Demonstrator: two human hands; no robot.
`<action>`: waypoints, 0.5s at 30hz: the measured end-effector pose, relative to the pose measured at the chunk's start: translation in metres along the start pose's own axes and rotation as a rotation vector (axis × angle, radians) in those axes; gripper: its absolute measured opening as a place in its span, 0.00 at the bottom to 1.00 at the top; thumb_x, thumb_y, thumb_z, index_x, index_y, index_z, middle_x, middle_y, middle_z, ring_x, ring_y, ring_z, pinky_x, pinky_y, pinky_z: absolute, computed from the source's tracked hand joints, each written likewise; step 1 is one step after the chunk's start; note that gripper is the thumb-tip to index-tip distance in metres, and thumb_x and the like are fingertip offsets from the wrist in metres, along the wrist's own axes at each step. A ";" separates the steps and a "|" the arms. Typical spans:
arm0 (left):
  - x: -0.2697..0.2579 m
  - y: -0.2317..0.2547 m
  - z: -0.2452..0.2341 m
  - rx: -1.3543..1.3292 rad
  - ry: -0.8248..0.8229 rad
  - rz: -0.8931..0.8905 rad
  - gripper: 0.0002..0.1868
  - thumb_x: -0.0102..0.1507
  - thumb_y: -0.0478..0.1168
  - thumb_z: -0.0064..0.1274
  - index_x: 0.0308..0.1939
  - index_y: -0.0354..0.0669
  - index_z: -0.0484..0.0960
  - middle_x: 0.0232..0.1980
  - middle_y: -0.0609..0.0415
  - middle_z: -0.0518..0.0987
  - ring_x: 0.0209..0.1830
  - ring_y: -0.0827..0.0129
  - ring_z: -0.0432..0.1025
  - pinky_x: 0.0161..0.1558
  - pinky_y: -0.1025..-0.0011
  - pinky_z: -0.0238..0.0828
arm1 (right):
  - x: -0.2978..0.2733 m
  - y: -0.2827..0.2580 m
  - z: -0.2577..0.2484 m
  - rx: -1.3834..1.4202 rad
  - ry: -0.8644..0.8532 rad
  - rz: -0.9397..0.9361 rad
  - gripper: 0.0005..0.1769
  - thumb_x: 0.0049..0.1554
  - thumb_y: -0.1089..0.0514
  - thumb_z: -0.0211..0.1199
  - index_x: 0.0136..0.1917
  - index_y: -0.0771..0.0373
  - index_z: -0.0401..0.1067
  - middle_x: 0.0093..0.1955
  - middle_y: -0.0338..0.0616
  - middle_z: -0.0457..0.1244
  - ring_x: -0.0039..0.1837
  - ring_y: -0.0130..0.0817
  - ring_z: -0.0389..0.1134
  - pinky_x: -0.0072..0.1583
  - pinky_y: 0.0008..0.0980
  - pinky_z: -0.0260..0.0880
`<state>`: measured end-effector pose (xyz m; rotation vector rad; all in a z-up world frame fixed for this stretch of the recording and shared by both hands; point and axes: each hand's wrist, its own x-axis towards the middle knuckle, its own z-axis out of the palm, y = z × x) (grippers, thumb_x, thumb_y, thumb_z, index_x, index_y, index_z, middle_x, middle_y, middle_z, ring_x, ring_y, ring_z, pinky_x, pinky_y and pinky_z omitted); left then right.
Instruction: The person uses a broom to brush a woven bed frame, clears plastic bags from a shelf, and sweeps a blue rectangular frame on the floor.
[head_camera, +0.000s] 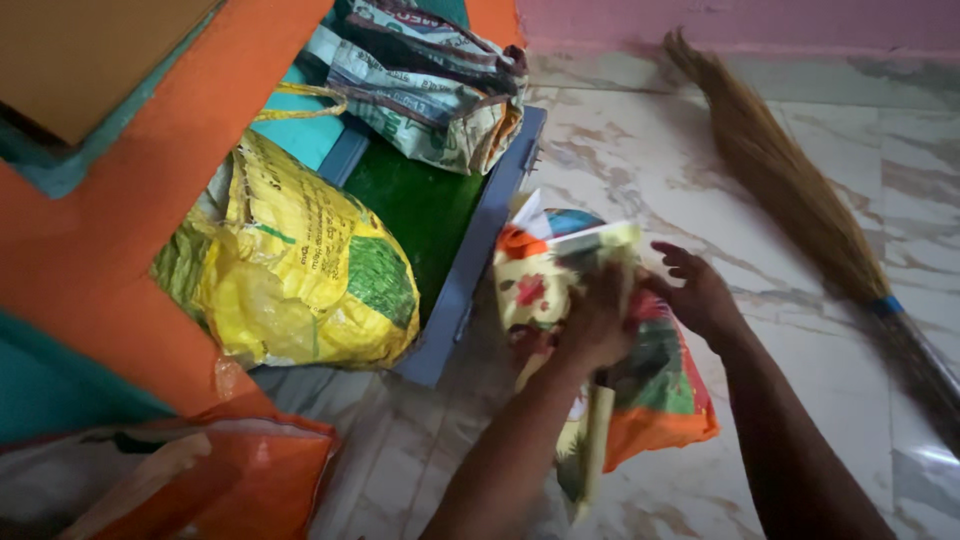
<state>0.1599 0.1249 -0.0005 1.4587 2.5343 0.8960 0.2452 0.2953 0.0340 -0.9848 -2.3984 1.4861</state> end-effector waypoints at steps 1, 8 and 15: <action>0.001 0.010 -0.003 0.100 -0.148 0.005 0.44 0.62 0.52 0.51 0.77 0.35 0.56 0.79 0.33 0.60 0.80 0.40 0.53 0.72 0.33 0.46 | 0.001 0.001 0.006 0.121 -0.060 0.052 0.44 0.54 0.49 0.71 0.78 0.57 0.58 0.62 0.50 0.67 0.60 0.32 0.67 0.58 0.37 0.70; 0.020 0.054 0.002 0.073 -0.597 -0.089 0.32 0.54 0.56 0.62 0.55 0.40 0.83 0.59 0.40 0.80 0.62 0.47 0.72 0.64 0.46 0.66 | 0.010 0.061 0.044 0.547 -0.071 0.351 0.65 0.50 0.52 0.71 0.81 0.58 0.25 0.53 0.55 0.68 0.52 0.46 0.71 0.52 0.46 0.73; 0.041 0.048 -0.033 0.040 -0.091 -0.047 0.14 0.62 0.44 0.53 0.46 0.41 0.83 0.42 0.43 0.83 0.45 0.50 0.79 0.50 0.44 0.72 | -0.045 0.059 0.021 0.312 -0.110 0.670 0.28 0.59 0.35 0.60 0.61 0.56 0.72 0.50 0.47 0.67 0.48 0.41 0.67 0.44 0.51 0.68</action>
